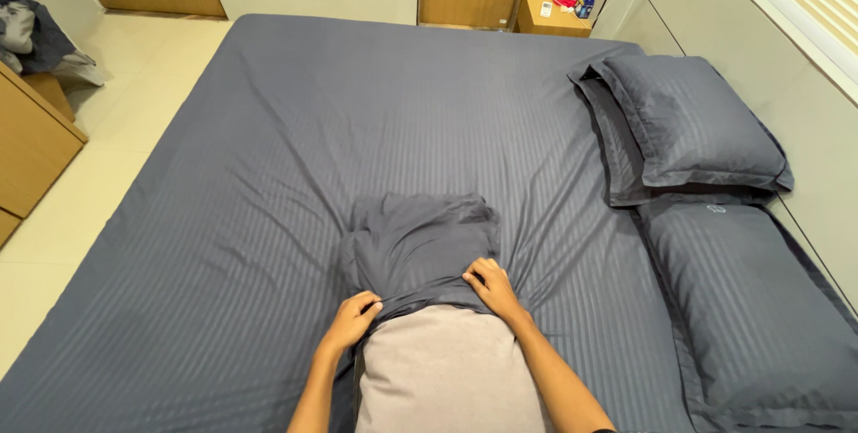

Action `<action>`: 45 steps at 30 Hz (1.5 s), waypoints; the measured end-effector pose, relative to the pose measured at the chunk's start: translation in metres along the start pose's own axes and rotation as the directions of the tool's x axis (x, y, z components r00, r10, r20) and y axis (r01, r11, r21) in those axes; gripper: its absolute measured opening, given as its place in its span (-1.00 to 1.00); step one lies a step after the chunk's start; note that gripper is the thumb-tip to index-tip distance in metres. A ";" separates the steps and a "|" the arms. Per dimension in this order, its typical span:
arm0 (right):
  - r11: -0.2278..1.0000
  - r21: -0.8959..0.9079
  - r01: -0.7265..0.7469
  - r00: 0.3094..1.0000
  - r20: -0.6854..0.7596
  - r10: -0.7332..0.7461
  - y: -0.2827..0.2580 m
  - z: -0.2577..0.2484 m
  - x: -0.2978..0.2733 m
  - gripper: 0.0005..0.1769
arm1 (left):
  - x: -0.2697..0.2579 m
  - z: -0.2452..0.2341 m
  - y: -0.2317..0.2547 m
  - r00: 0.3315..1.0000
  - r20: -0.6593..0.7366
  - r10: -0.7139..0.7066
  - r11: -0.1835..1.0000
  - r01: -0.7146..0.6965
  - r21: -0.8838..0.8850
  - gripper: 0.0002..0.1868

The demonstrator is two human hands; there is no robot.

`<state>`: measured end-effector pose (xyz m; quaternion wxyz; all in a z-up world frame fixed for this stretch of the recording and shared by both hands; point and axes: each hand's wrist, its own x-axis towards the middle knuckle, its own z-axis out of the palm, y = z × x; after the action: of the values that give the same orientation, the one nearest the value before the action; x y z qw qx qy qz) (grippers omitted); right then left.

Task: The person puts two different pillowcases onto pillows on a bed by hand, first sliding a gray pillowcase over a small pillow and then sliding a larger gray pillowcase over a larger pillow.

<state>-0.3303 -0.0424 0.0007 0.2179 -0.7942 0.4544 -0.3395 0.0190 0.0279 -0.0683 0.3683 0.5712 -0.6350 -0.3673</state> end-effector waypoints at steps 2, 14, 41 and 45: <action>0.999 0.037 -0.003 1.000 -0.008 0.004 0.007 0.002 -0.014 -0.80 | -0.001 0.002 -0.017 0.996 0.013 -0.091 0.984 0.092 -0.150 -0.75; 0.924 0.271 -0.270 0.957 -0.033 0.289 0.077 -0.002 -0.028 -0.67 | 0.027 -0.001 -0.029 0.930 -0.326 0.170 0.973 -0.105 0.207 -0.83; 0.822 -0.190 -0.537 0.822 0.103 0.561 0.048 -0.062 -0.048 -0.61 | -0.003 -0.010 0.015 0.978 -0.096 -0.186 0.927 0.207 0.311 -0.64; 0.948 -0.199 -0.249 0.967 -0.104 0.232 0.022 -0.054 -0.001 -0.56 | 0.037 -0.005 0.063 0.984 -0.166 -0.070 0.882 0.139 0.451 -0.58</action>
<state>-0.3831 -0.0542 0.0218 0.1542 -0.7375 0.5894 -0.2915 -0.0076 -0.0039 -0.0084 0.2469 0.7008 -0.6438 -0.1830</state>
